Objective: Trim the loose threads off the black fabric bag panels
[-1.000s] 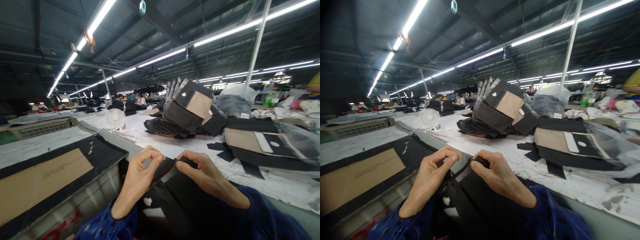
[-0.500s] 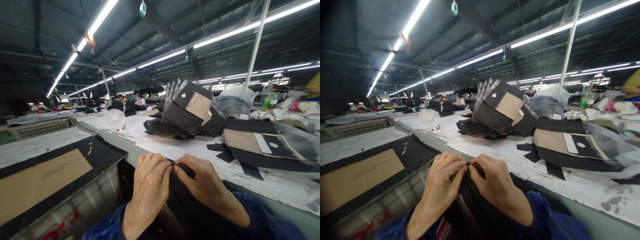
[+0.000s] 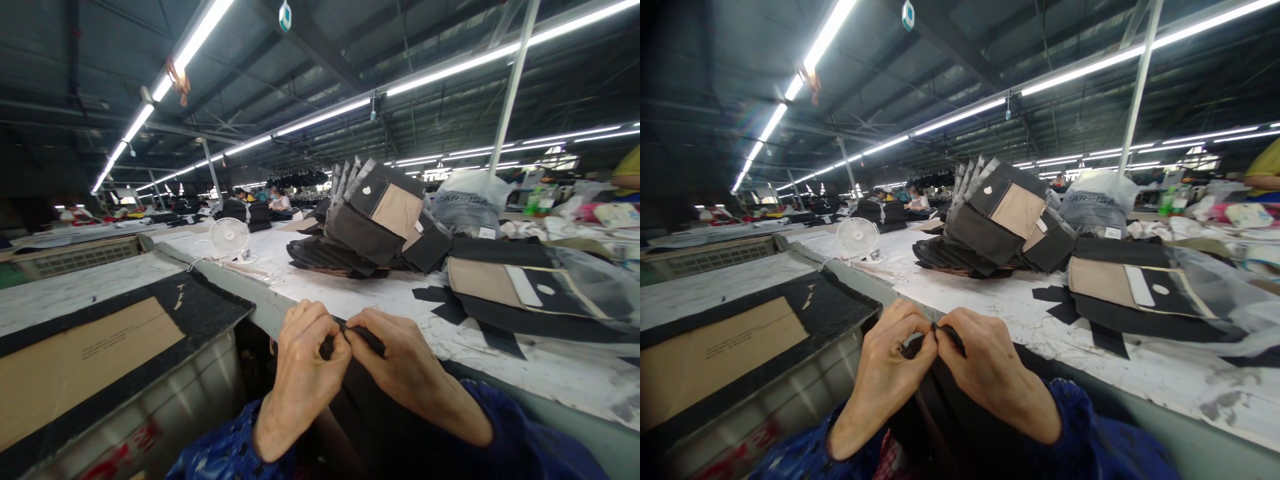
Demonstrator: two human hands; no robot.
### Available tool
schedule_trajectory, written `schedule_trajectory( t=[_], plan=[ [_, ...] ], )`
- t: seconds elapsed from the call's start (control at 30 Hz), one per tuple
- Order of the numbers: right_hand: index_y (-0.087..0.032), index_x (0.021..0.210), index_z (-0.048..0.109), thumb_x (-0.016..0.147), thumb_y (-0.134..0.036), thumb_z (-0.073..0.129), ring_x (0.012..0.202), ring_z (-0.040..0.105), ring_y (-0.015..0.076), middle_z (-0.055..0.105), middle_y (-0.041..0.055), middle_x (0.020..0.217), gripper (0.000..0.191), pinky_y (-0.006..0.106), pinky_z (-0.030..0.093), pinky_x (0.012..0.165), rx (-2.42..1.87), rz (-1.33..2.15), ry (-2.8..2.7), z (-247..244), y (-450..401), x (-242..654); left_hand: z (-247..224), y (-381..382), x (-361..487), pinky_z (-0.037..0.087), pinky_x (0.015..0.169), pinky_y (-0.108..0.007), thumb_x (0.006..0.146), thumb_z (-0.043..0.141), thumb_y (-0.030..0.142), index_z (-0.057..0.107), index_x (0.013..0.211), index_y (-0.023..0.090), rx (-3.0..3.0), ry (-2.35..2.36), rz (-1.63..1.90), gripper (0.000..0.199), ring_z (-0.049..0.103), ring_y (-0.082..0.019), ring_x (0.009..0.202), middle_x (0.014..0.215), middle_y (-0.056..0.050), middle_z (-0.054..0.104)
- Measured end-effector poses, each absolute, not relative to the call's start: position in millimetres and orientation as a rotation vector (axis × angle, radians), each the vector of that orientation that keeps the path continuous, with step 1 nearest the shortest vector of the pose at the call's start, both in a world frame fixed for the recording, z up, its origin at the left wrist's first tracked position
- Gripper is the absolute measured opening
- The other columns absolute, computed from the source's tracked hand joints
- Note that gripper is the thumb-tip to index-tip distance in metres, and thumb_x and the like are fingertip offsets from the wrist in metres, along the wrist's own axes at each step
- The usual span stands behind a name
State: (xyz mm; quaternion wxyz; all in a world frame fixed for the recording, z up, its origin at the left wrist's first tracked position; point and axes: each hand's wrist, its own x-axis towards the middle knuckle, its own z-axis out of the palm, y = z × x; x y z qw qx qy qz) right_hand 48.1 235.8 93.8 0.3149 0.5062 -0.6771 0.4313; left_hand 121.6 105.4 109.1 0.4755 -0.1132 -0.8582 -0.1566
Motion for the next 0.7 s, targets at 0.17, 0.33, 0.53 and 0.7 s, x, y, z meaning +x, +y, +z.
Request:
schedule_trajectory(
  t=[0.17, 0.33, 0.53, 0.7],
  plan=[
    [-0.014, 0.073, 0.061, 0.082, -0.009, 0.052, 0.059, 0.058, 0.0113, 0.063, 0.0009, 0.066, 0.013, 0.022, 0.04, 0.058, 1.313, 1.205, -1.86, 93.2, 235.5, 46.9, 105.2, 105.1, 116.6, 0.035, 0.067, -0.032, 0.079, 0.049, 0.003, 0.055, 0.062, 0.015, -0.259, -2.051, -0.26, 0.021, 0.046, -0.017, 0.07, 0.065, -0.003, 0.051],
    [-0.016, 0.073, 0.064, 0.083, -0.019, 0.053, 0.055, 0.054, 0.0107, 0.061, -0.0014, 0.06, 0.016, 0.02, 0.038, 0.052, 1.257, 1.518, -2.08, 104.3, 242.4, 42.8, 116.3, 92.9, 119.1, 0.04, 0.065, -0.029, 0.084, 0.056, 0.015, 0.064, 0.066, 0.016, -0.21, -2.164, -0.679, 0.02, 0.054, -0.015, 0.068, 0.067, -0.001, 0.058],
    [-0.016, 0.071, 0.066, 0.081, -0.025, 0.054, 0.058, 0.053, 0.0112, 0.061, -0.0013, 0.062, 0.018, 0.02, 0.038, 0.053, 1.163, 1.686, -2.186, 111.1, 247.8, 38.1, 117.8, 87.6, 120.4, 0.043, 0.074, -0.031, 0.086, 0.059, 0.021, 0.071, 0.08, 0.019, -0.257, -2.197, -0.816, 0.014, 0.059, -0.017, 0.079, 0.08, -0.003, 0.067],
    [-0.016, 0.073, 0.066, 0.082, -0.025, 0.054, 0.057, 0.052, 0.0108, 0.06, -0.0014, 0.061, 0.018, 0.02, 0.038, 0.054, 1.193, 1.616, -2.145, 106.8, 248.5, 40.5, 110.2, 99.4, 115.2, 0.04, 0.074, -0.033, 0.084, 0.06, 0.014, 0.069, 0.077, 0.018, -0.264, -2.18, -0.619, 0.012, 0.057, -0.018, 0.078, 0.076, -0.002, 0.065]
  ],
)
